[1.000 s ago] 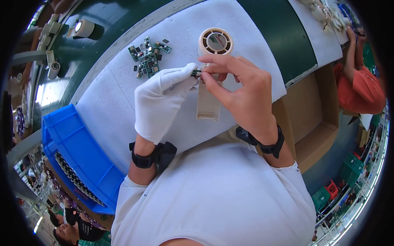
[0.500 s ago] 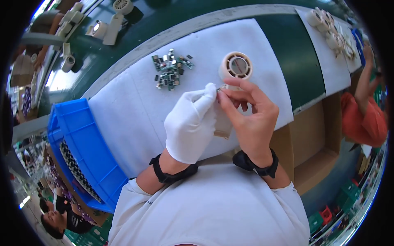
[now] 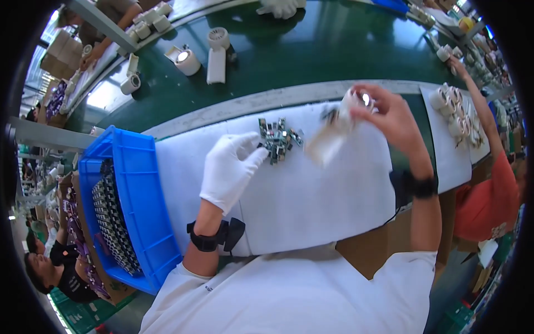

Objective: Assembling small electronic circuit boards into plastic housings on a factory production line.

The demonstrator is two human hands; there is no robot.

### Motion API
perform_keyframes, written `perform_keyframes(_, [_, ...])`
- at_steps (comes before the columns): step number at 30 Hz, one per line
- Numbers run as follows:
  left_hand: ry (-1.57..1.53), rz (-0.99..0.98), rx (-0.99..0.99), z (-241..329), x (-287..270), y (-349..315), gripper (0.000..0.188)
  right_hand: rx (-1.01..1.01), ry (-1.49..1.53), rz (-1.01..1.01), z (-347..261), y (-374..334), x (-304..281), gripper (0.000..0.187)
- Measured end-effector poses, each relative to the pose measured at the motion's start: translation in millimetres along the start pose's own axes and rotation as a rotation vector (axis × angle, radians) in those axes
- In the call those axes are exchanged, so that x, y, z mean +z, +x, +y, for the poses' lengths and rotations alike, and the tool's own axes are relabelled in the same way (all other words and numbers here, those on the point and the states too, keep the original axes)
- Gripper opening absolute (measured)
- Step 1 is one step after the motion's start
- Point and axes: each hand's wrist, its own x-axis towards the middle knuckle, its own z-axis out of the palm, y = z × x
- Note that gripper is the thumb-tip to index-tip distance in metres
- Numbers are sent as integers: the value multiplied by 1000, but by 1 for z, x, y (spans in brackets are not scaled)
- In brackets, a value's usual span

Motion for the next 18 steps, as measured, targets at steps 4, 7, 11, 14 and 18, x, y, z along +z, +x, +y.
perform_keyframes(4, [131, -23, 93, 5, 5, -2, 28, -14, -372, 365, 50, 103, -30, 52])
perform_keyframes(7, [62, -65, 19, 6, 0, -2, 27, 1, -256, 371, 50, 141, -17, 51])
perform_keyframes(11, [-113, -24, -8, 6, -5, -1, 27, -106, -16, 246, 29, 147, -5, 45])
perform_keyframes(14, [-244, -4, -11, -5, -4, 0, 25, -168, -205, 220, 14, 130, 4, 36])
perform_keyframes(18, [-495, -14, -98, -10, -5, 5, 22, -90, -212, 232, 29, 101, -20, 33])
